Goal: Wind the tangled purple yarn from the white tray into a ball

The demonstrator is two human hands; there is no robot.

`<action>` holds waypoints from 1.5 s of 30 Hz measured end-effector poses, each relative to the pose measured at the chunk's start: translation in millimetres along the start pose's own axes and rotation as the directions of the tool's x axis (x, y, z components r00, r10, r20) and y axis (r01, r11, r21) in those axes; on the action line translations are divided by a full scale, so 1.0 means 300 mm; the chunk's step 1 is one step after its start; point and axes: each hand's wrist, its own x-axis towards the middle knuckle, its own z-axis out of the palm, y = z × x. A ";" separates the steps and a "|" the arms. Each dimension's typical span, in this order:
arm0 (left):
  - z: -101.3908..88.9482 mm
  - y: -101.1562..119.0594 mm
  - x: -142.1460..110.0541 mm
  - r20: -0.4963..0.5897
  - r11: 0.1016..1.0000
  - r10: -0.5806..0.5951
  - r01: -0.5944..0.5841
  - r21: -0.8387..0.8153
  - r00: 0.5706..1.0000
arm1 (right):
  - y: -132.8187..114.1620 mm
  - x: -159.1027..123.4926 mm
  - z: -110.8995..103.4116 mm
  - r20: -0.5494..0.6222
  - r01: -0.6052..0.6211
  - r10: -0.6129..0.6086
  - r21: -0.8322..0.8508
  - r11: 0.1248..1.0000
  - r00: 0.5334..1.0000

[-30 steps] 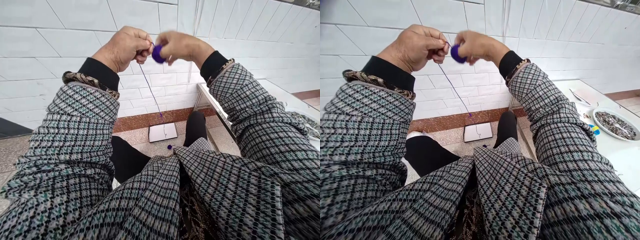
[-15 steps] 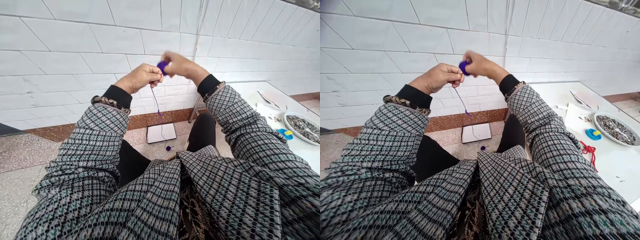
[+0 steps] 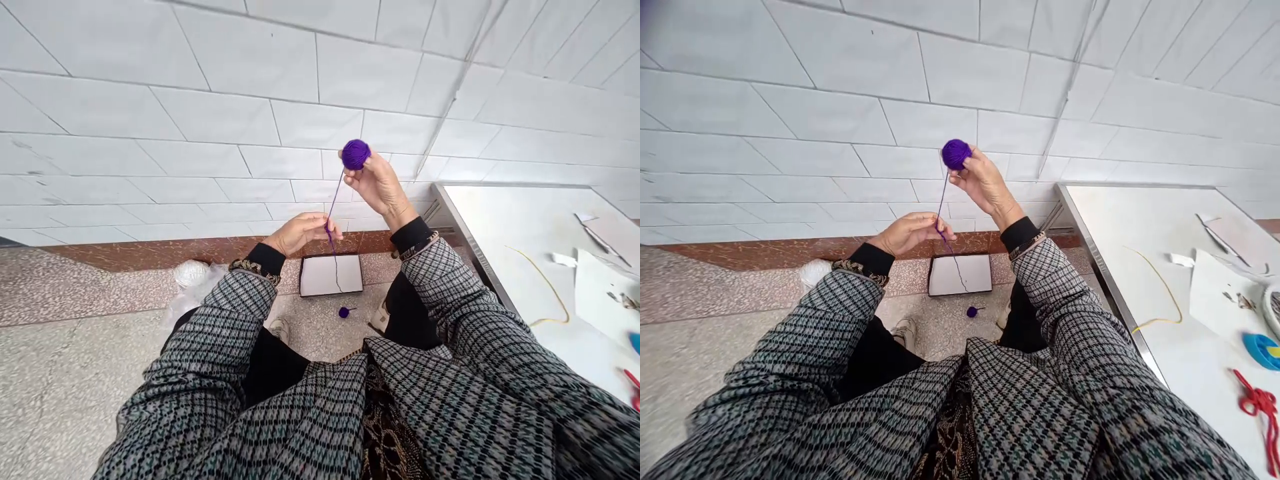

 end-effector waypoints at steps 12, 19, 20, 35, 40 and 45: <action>-0.001 -0.115 -0.144 -0.170 0.989 -0.148 0.145 -0.028 0.974 | 0.094 0.054 -0.129 -0.410 -0.170 0.303 0.331 0.928 0.860; 0.061 -0.067 -0.158 -0.269 0.998 -0.047 0.057 0.030 0.962 | 0.113 -0.021 -0.078 -0.121 -0.335 0.364 0.208 0.919 0.924; 0.063 -0.062 -0.159 -0.279 0.997 -0.032 0.049 0.054 0.960 | 0.124 -0.032 -0.070 -0.040 -0.346 0.350 0.073 0.935 0.936; 0.036 -0.063 -0.185 -0.285 0.969 -0.026 0.095 0.229 0.958 | 0.277 -0.063 -0.030 0.293 -0.179 0.388 -0.549 0.816 0.874; 0.031 -0.074 -0.198 -0.336 0.972 -0.056 0.128 0.197 0.940 | 0.325 -0.067 -0.027 0.078 -0.511 0.532 -0.195 0.837 0.843; 0.022 -0.085 -0.201 -0.357 0.962 -0.033 0.126 0.240 0.933 | 0.302 -0.066 -0.009 -0.108 -0.577 0.589 0.121 0.808 0.801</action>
